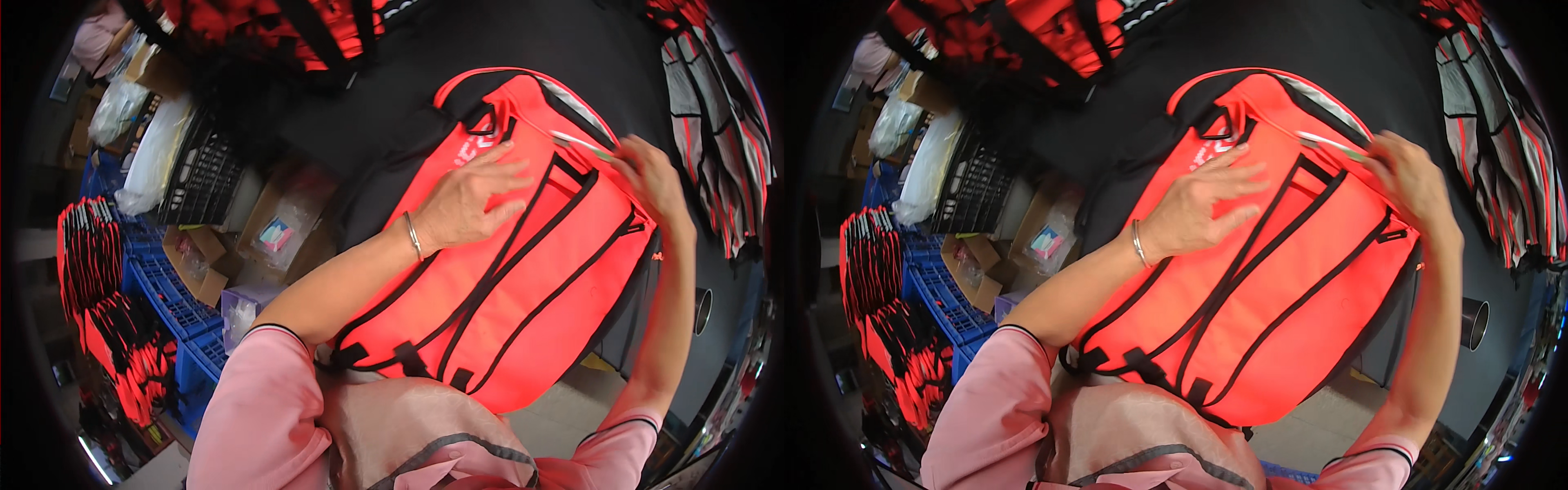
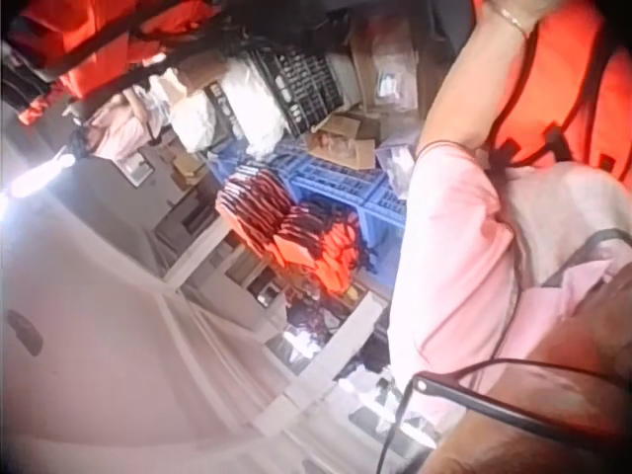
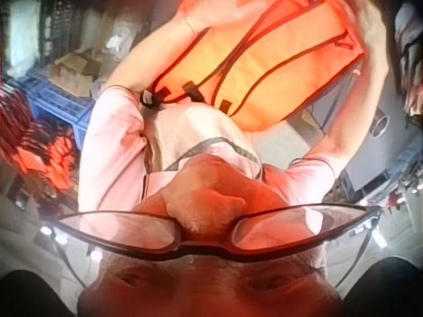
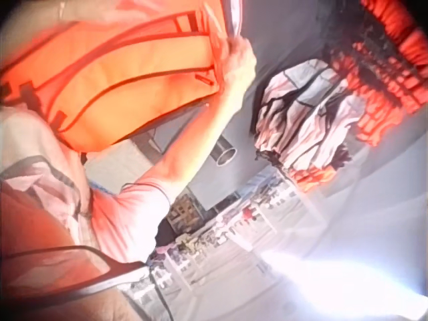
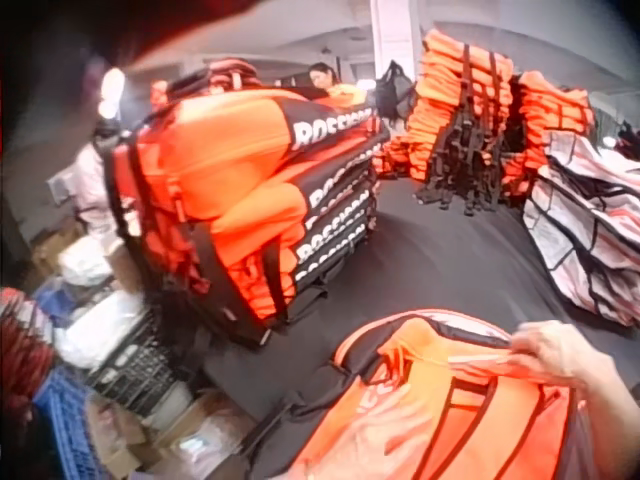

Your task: The person unfolds a red and black bag, inspects the interior, and secures the zipper. They use scissors to trim excess threads from the bag's straps and edges, then use a small tool to smooth the seams before placing the finished bag on a stack.

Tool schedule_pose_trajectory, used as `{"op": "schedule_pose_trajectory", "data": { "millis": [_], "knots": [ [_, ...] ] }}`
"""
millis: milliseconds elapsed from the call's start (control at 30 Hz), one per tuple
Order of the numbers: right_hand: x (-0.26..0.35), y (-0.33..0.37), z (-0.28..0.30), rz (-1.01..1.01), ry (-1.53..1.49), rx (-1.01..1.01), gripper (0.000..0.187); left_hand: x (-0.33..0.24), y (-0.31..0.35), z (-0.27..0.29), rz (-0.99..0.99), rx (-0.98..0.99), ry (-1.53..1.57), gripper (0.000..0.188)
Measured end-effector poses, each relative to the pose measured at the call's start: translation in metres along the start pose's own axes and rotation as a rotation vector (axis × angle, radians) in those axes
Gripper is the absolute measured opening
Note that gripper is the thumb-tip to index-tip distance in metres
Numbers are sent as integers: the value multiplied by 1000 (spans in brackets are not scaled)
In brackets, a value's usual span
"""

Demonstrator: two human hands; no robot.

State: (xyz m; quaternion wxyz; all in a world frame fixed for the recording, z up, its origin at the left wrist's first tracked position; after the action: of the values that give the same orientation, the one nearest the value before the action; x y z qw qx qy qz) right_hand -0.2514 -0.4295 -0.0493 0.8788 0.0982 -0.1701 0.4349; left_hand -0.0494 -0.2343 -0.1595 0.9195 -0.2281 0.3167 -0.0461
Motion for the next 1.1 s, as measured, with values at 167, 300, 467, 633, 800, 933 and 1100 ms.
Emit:
{"op": "schedule_pose_trajectory", "data": {
  "millis": [167, 300, 467, 633, 800, 933, 1100],
  "knots": [
    [16, 63, 17, -227, -198, -284, 23, 11, 29, 103, 135, -371, -533, 34],
    [97, 62, -27, -134, -682, -419, 30, 52, 67, 116, 542, -190, -148, 29],
    [179, 23, -106, -141, -1079, -398, 46, 64, 69, 120, 637, -84, 122, 31],
    [178, 9, -158, -319, -748, -360, 70, 73, 88, 106, 842, -51, 842, 41],
    [174, 10, -167, -323, -689, -406, 76, 69, 88, 103, 928, -26, 1049, 43],
    [175, 9, -167, -304, -689, -404, 75, 72, 90, 102, 929, -38, 1102, 41],
    [172, 10, -168, -318, -709, -419, 72, 70, 90, 101, 904, -56, 1103, 38]
  ]
}}
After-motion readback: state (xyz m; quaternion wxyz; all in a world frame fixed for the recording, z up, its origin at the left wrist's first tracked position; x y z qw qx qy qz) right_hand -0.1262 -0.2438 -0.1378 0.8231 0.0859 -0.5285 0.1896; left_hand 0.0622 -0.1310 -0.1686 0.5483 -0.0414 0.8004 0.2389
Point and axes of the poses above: each hand's wrist, its own y-axis away from the middle knuckle, its own z-axis out of the back of the hand, x = y × z, the point moved 2 cm from there along -y, towards the middle knuckle, and after that the axes turned 14 degrees about -y, right-handed, at the moved point
